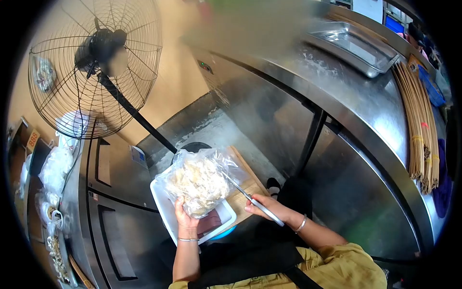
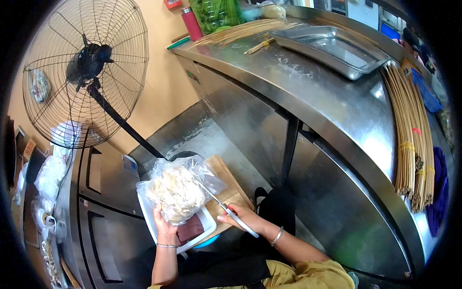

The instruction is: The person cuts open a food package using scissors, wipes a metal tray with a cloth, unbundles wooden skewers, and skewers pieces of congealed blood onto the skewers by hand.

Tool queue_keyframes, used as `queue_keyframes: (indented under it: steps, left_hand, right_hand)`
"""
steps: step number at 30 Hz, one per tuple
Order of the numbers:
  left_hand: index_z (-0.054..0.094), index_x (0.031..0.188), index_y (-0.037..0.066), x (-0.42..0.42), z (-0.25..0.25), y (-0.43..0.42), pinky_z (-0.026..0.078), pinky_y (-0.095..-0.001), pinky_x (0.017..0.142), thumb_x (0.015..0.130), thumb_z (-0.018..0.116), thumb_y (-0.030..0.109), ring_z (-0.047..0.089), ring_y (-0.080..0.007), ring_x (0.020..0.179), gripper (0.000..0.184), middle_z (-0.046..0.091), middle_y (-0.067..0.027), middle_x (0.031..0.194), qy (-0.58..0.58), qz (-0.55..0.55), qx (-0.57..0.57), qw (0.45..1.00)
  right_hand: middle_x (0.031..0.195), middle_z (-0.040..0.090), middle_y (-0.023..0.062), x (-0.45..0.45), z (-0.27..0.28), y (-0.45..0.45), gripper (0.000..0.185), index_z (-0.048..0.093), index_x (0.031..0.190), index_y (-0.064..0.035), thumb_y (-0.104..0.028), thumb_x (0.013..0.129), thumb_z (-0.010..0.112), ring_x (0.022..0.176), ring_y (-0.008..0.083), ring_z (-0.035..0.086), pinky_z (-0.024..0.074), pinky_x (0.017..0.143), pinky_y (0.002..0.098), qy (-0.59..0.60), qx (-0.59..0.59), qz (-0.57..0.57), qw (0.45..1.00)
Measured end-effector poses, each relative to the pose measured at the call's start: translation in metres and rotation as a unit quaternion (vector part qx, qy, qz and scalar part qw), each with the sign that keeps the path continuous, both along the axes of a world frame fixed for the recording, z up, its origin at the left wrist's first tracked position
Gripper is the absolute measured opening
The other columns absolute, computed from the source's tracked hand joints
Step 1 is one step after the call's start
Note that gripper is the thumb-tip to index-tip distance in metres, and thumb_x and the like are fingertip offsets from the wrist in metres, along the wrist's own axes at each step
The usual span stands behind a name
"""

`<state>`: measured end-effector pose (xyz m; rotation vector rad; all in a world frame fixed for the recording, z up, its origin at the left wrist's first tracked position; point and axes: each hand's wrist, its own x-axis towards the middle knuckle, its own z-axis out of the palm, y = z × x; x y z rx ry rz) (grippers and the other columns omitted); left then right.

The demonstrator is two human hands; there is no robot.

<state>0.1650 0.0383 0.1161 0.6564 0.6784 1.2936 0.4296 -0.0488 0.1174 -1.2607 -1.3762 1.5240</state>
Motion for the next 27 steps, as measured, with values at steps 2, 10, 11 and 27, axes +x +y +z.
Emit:
queue_keyframes:
  steps: [2, 10, 11, 27]
  left_hand:
    - [0.042, 0.129, 0.001, -0.002, -0.002, -0.001, 0.044, -0.0437, 0.095, 0.079, 0.058, 0.035, 0.054, -0.0298, 0.110, 0.063, 0.054, -0.0143, 0.123, 0.008, -0.011, 0.002, 1.000]
    - [0.042, 0.129, 0.001, -0.004, 0.000, 0.001, 0.045, -0.0433, 0.093, 0.078, 0.058, 0.036, 0.054, -0.0295, 0.109, 0.064, 0.053, -0.0142, 0.122, 0.005, -0.017, 0.003, 1.000]
    - [0.042, 0.129, 0.001, -0.005, -0.001, 0.001, 0.045, -0.0433, 0.093, 0.078, 0.058, 0.036, 0.054, -0.0295, 0.109, 0.064, 0.053, -0.0142, 0.122, 0.005, -0.017, 0.002, 1.000]
    - [0.042, 0.128, -0.001, -0.006, -0.001, -0.003, 0.045, -0.0430, 0.092, 0.077, 0.060, 0.034, 0.055, -0.0291, 0.108, 0.064, 0.055, -0.0141, 0.120, 0.022, -0.012, 0.006, 1.000]
  right_hand:
    - [0.071, 0.049, 0.0008, -0.003, 0.000, 0.005, 0.042, 0.056, 0.093, -0.0042, -0.045, 0.085, 0.062, 0.067, 0.0092, 0.045, 0.0402, 0.062, 0.0255, -0.024, 0.038, -0.022, 0.999]
    - [0.069, 0.051, 0.0008, 0.000, 0.002, 0.003, 0.040, 0.058, 0.089, -0.0036, -0.042, 0.082, 0.066, 0.064, 0.0100, 0.047, 0.0411, 0.060, 0.0252, -0.042, 0.048, -0.059, 0.996]
    - [0.069, 0.052, 0.0014, 0.001, 0.006, 0.001, 0.041, 0.058, 0.090, -0.0041, -0.044, 0.083, 0.065, 0.065, 0.0106, 0.048, 0.0413, 0.061, 0.0253, -0.025, 0.042, -0.042, 0.998]
    - [0.064, 0.049, -0.0008, -0.017, -0.003, -0.003, 0.032, 0.059, 0.089, -0.0034, -0.034, 0.083, 0.067, 0.062, 0.0086, 0.047, 0.0405, 0.057, 0.0238, 0.000, 0.058, -0.105, 0.993]
